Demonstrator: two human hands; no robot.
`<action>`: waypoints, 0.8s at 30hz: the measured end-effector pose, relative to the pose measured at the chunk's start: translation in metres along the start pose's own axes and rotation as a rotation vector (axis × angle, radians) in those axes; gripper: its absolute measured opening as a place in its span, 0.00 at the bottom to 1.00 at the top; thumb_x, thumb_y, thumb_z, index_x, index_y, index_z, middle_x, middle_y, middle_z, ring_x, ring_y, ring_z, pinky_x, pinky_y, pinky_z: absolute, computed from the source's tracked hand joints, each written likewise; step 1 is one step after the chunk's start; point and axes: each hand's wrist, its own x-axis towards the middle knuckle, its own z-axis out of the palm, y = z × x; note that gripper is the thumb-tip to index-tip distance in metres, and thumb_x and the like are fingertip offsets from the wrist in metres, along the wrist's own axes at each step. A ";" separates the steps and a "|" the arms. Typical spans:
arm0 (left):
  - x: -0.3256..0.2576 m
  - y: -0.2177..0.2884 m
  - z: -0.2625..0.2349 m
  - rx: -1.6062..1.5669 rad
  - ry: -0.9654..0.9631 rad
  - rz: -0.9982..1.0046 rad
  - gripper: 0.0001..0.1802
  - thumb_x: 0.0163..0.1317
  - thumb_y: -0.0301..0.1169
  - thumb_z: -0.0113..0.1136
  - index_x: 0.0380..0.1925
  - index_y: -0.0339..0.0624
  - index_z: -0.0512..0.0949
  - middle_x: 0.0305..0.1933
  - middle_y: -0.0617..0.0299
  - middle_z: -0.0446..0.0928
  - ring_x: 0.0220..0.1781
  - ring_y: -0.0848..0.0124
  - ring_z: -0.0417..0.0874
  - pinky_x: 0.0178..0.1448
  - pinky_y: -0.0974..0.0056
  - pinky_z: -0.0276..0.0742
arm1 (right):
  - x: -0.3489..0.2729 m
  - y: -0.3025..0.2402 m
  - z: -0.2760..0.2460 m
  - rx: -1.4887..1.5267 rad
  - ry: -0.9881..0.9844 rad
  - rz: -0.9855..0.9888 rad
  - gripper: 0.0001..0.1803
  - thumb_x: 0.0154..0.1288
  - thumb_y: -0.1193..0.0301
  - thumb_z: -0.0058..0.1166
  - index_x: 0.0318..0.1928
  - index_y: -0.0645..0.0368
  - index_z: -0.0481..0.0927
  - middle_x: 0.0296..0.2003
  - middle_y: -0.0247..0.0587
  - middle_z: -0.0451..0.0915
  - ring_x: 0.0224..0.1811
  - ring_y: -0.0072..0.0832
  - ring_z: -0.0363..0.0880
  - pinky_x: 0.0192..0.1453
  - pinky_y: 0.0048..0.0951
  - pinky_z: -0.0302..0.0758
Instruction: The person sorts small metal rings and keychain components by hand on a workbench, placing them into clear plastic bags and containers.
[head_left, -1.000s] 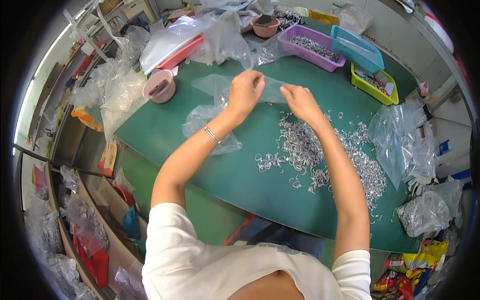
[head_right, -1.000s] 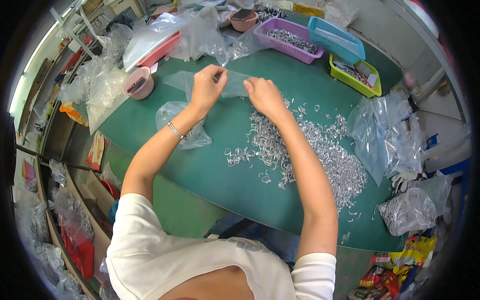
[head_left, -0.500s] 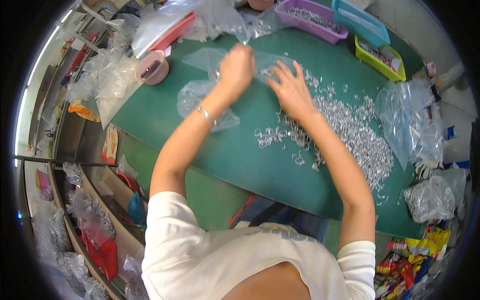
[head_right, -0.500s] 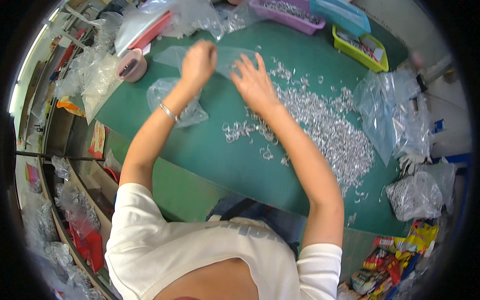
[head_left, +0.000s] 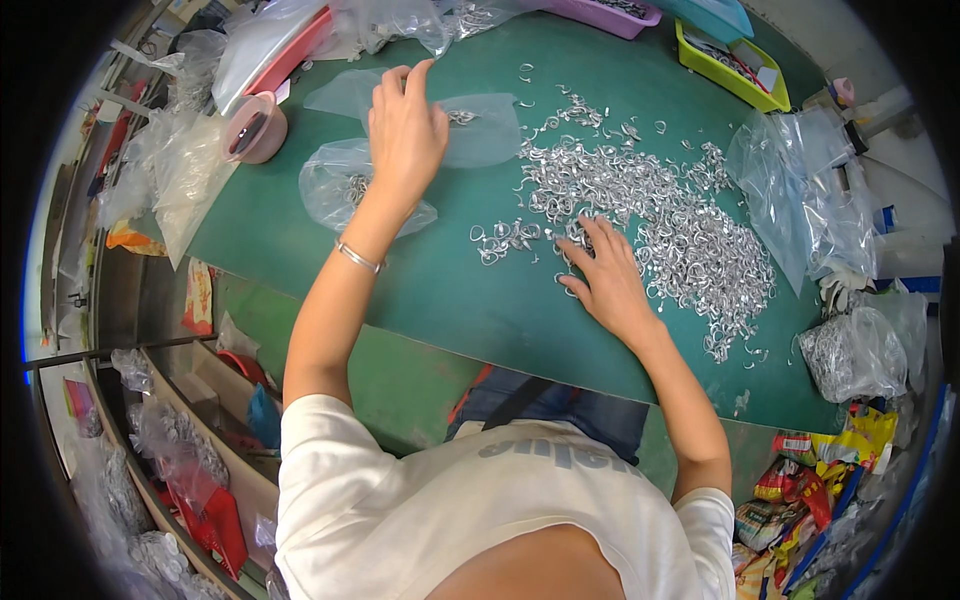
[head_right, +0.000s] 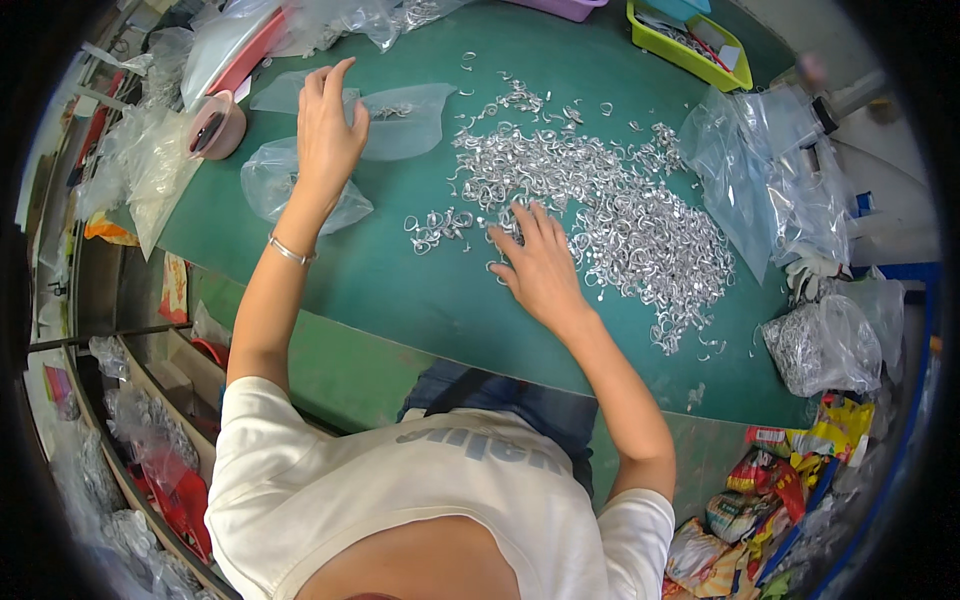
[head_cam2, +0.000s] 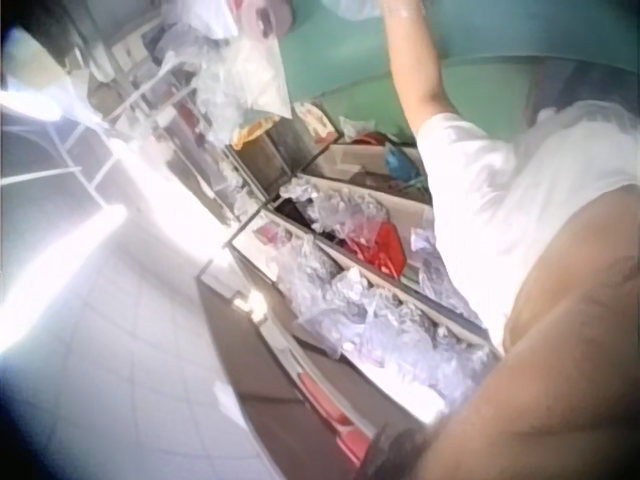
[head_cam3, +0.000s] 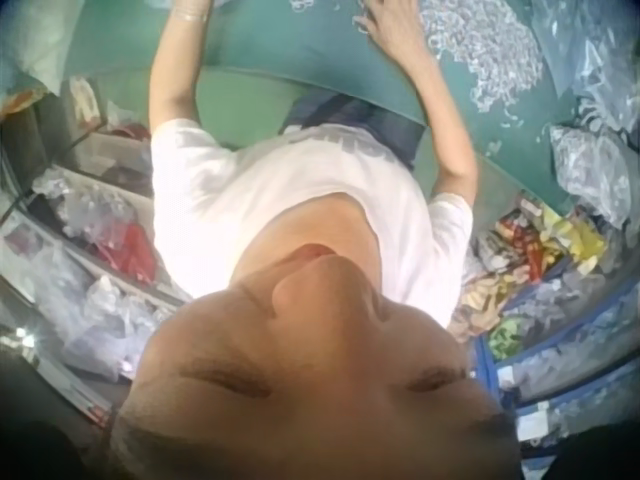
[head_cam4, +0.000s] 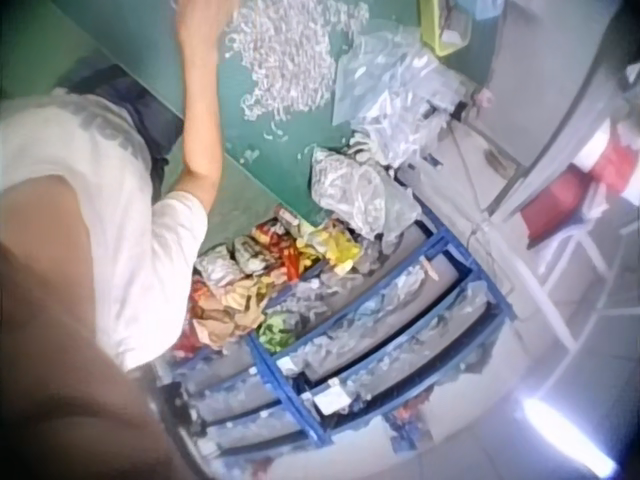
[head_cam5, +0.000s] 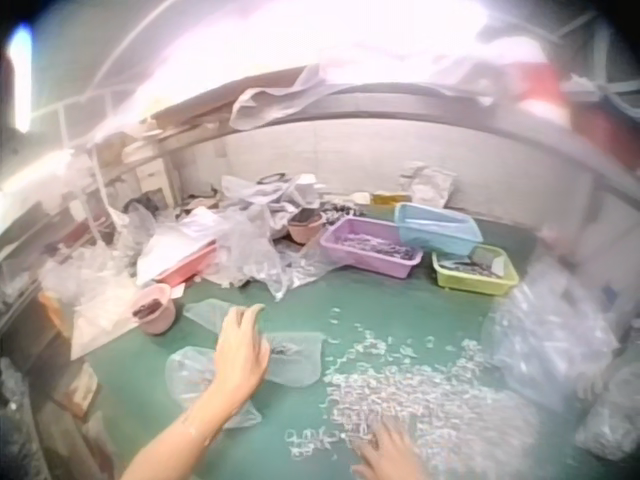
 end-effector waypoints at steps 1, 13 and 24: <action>-0.004 0.001 -0.003 0.019 -0.012 0.039 0.27 0.51 0.21 0.54 0.55 0.45 0.68 0.53 0.51 0.67 0.51 0.54 0.71 0.54 0.56 0.69 | -0.006 -0.002 -0.003 0.017 0.001 -0.002 0.21 0.53 0.68 0.60 0.50 0.53 0.75 0.59 0.50 0.62 0.65 0.49 0.56 0.66 0.49 0.57; -0.072 0.062 -0.013 -0.409 -0.117 0.301 0.31 0.42 0.11 0.48 0.51 0.41 0.71 0.58 0.50 0.65 0.64 0.47 0.63 0.66 0.49 0.59 | -0.073 0.021 -0.030 -0.001 0.121 0.021 0.09 0.50 0.81 0.53 0.34 0.58 0.76 0.48 0.38 0.75 0.62 0.40 0.65 0.63 0.47 0.59; -0.130 0.158 0.046 -0.590 -0.765 0.578 0.25 0.53 0.30 0.62 0.53 0.49 0.71 0.64 0.56 0.62 0.67 0.51 0.60 0.66 0.39 0.55 | -0.082 0.046 -0.029 -0.165 0.324 0.454 0.27 0.57 0.64 0.58 0.56 0.58 0.69 0.60 0.50 0.62 0.66 0.55 0.51 0.65 0.54 0.51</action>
